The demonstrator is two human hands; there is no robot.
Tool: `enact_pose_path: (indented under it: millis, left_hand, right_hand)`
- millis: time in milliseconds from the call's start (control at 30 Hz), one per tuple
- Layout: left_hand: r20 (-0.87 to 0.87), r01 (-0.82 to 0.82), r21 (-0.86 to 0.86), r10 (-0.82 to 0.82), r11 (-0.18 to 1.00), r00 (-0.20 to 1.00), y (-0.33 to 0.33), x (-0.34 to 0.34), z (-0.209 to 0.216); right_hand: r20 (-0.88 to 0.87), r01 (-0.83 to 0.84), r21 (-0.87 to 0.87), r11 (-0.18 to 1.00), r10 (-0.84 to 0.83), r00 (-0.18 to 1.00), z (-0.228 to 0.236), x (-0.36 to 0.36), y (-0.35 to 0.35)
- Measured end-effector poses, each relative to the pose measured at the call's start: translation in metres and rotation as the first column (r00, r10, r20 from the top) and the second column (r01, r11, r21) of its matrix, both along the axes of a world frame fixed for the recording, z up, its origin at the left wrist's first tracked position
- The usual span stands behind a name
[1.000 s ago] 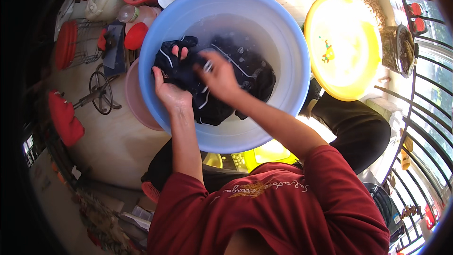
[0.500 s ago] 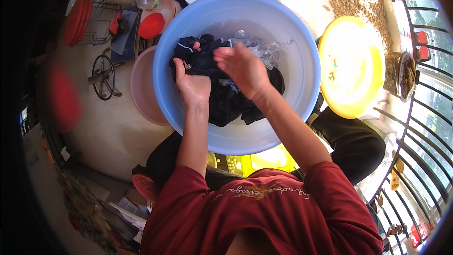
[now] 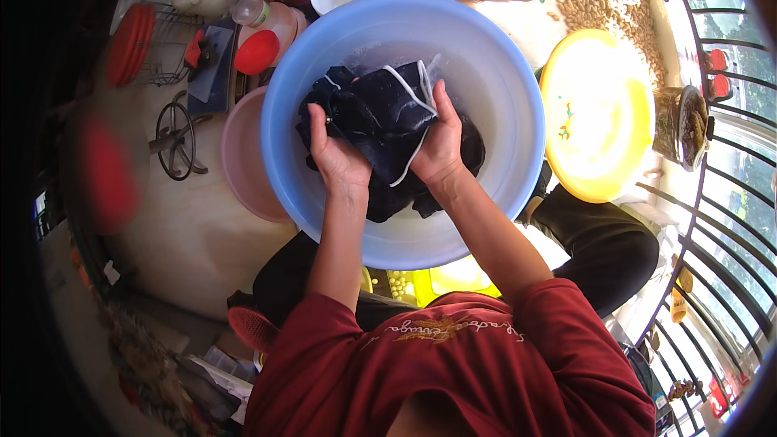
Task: The person washes dark clothing by hand in a blue basin filled with water, scrubbing the fabric against itself and then wringing it out.
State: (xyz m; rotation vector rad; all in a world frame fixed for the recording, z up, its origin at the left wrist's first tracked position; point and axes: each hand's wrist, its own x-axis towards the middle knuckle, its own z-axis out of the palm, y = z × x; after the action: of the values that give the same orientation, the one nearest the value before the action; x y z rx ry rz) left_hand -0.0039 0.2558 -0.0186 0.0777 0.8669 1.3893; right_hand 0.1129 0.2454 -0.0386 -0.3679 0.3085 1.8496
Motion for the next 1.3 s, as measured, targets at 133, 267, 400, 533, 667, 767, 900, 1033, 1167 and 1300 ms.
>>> enact_pose_path:
  millis: [133,267,400,533,667,767,900,1033,1167,1300]
  left_hand:
    - [-0.073,0.076,-0.101,-0.083,0.992,0.994,-0.001,-0.005,-0.019]
    - [-0.023,0.184,0.01,-0.184,0.983,0.983,-0.032,-0.003,-0.051]
    - [0.103,0.225,-0.139,-0.212,0.964,0.972,-0.026,0.02,-0.034]
    - [-0.01,0.246,-0.098,-0.248,0.964,0.969,-0.01,-0.008,-0.023]
    - [-0.095,0.113,-0.28,-0.145,0.953,0.985,-0.021,0.005,-0.045]
    - [0.098,0.181,-0.229,-0.162,0.957,0.982,-0.018,0.014,-0.025]
    - [-0.076,0.218,0.026,-0.216,0.976,0.974,-0.012,-0.015,-0.016]
    - [-0.06,0.15,-0.261,-0.171,0.954,0.983,-0.026,0.007,-0.04]
    - [0.034,0.219,-0.142,-0.217,0.965,0.976,-0.016,-0.005,-0.045]
    - [-0.044,0.233,-0.02,-0.233,0.972,0.971,-0.017,-0.016,-0.04]
  right_hand:
    - [0.696,-0.089,0.238,0.967,-0.106,0.71,0.013,-0.029,-0.033]
    - [0.936,-0.295,0.29,0.91,-0.334,-0.11,0.005,-0.053,-0.03]
    - [0.985,-0.026,0.11,0.994,-0.106,0.139,-0.026,-0.033,0.017]
    - [0.969,-0.185,0.245,0.952,-0.24,0.051,0.001,-0.055,-0.029]
    - [0.968,-0.064,0.244,0.968,-0.239,0.072,-0.031,-0.045,-0.001]
    - [0.968,0.057,0.168,0.984,-0.176,0.18,-0.026,-0.038,0.019]
    - [0.959,-0.177,0.284,0.942,-0.281,0.04,0.01,-0.065,-0.039]
    - [0.98,-0.02,0.182,0.983,-0.18,0.084,-0.029,-0.04,0.016]
    - [0.968,-0.075,0.223,0.972,-0.211,0.138,-0.026,-0.052,0.001]
    - [0.961,-0.238,0.277,0.931,-0.275,0.041,-0.012,-0.066,-0.022]
